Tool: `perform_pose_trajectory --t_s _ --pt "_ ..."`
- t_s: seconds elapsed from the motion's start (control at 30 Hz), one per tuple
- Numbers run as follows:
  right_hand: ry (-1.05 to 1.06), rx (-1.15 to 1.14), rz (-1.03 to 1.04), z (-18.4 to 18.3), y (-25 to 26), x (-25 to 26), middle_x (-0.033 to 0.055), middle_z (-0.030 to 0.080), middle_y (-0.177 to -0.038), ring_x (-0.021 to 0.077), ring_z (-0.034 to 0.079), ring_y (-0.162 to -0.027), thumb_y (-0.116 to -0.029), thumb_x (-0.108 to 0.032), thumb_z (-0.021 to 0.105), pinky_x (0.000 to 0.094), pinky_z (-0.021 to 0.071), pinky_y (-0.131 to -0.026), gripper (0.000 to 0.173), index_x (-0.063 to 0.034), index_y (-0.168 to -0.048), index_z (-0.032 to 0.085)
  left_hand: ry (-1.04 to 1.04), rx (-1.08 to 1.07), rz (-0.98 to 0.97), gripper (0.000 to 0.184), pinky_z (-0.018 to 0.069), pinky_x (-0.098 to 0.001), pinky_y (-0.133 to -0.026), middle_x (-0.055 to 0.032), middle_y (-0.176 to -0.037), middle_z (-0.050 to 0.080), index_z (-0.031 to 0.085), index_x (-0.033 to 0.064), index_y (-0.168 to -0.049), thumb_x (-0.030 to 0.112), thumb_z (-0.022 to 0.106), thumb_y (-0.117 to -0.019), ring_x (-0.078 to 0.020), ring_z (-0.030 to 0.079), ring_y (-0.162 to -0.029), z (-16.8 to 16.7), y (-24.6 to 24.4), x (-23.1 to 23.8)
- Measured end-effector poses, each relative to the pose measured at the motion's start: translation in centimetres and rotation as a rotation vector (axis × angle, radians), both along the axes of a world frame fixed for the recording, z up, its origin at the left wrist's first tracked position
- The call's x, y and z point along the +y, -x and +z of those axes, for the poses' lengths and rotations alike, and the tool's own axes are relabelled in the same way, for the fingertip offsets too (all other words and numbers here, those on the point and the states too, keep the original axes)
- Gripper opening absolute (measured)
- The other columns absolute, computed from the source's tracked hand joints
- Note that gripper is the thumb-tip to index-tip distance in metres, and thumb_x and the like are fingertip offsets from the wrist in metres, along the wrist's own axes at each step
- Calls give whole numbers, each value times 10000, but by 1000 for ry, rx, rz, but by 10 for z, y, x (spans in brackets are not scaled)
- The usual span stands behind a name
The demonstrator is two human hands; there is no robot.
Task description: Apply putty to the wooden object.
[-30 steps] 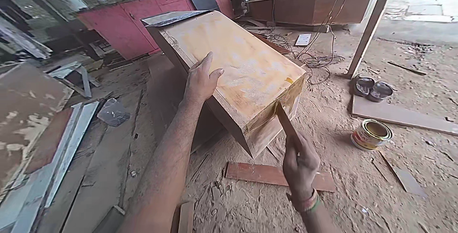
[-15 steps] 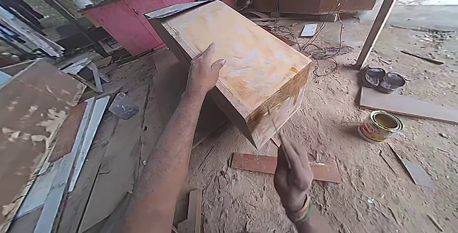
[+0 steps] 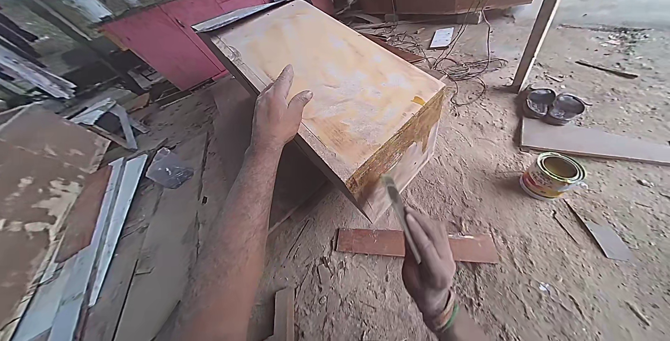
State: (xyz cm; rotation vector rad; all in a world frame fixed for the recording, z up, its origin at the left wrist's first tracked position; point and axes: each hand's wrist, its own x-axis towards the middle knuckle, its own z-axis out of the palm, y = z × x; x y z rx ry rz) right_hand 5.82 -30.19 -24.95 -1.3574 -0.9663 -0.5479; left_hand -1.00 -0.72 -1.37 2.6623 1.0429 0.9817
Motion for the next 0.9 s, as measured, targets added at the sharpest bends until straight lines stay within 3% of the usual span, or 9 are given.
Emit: perform_pose_trajectory --t_s 0.07,0.13,0.23,0.43,0.53,0.63,0.73,0.83,0.9 --pt "-44 180 -64 8 -45 15 118 743 -1136 173 694 -1044 -987 -86 559 334 575 -919 278 -46 -1189 746 -7 -3 -1 680 328 -564 -1192 -100 -1567 483 353 151 -1602 453 571 -1033 -288 452 -1449 -3 2 0" --pt "-67 332 -92 17 -87 32 150 750 -1099 149 717 -983 -983 -54 557 305 596 -870 270 31 -1158 743 -7 -7 -9 683 325 -577 -1189 -122 -1567 477 352 145 -1602 437 584 -1030 -312 441 -1455 -3 -1 0" --pt "-81 456 -59 26 -113 47 165 746 -1057 140 720 -899 -981 -35 543 298 604 -804 288 53 -1191 720 -11 -5 0 680 326 -600 -1178 -147 -1551 491 371 158 -1596 447 591 -1021 -341 445 -1449 -1 -3 -1" --pt "2 152 -33 2 -32 34 146 727 -1140 198 703 -1051 -926 -80 557 350 600 -908 330 -19 -1194 739 -9 2 34 697 316 -617 -1173 -143 -1560 481 358 169 -1603 475 583 -1018 -354 437 -1450 -1 -2 -3" --pt "37 -1 44 -20 18 20 150 713 -1197 211 708 -1052 -911 -100 545 349 608 -874 360 -60 -1243 679 -14 -12 21 711 314 -582 -1190 -139 -1568 472 358 148 -1600 479 584 -1013 -328 429 -1462 -4 -1 -2" --pt "54 -47 84 -35 27 12 125 703 -1247 211 691 -1023 -898 -90 531 329 584 -850 394 -110 -1269 662 -14 -18 14 725 314 -585 -1189 -143 -1570 469 351 143 -1603 478 592 -1007 -327 432 -1460 -2 0 -2" --pt "-53 155 38 -28 -16 14 95 732 -1198 175 704 -1077 -1002 -100 528 338 594 -927 295 -114 -1237 706 -5 -3 17 741 311 -602 -1186 -144 -1571 467 348 151 -1605 503 589 -1000 -337 426 -1463 -2 2 -2" --pt "-101 382 -26 -10 -89 32 117 756 -1056 142 725 -941 -974 -43 546 323 609 -871 279 19 -1168 737 1 4 20 753 320 -629 -1163 -159 -1554 484 358 150 -1601 530 576 -989 -367 444 -1444 -2 1 -1" --pt "-106 477 -37 2 -127 45 143 750 -1033 145 730 -908 -978 -36 523 320 612 -847 293 48 -1177 721 -19 12 15 753 327 -653 -1144 -182 -1535 499 374 139 -1593 545 555 -986 -392 458 -1427 -2 -1 1"
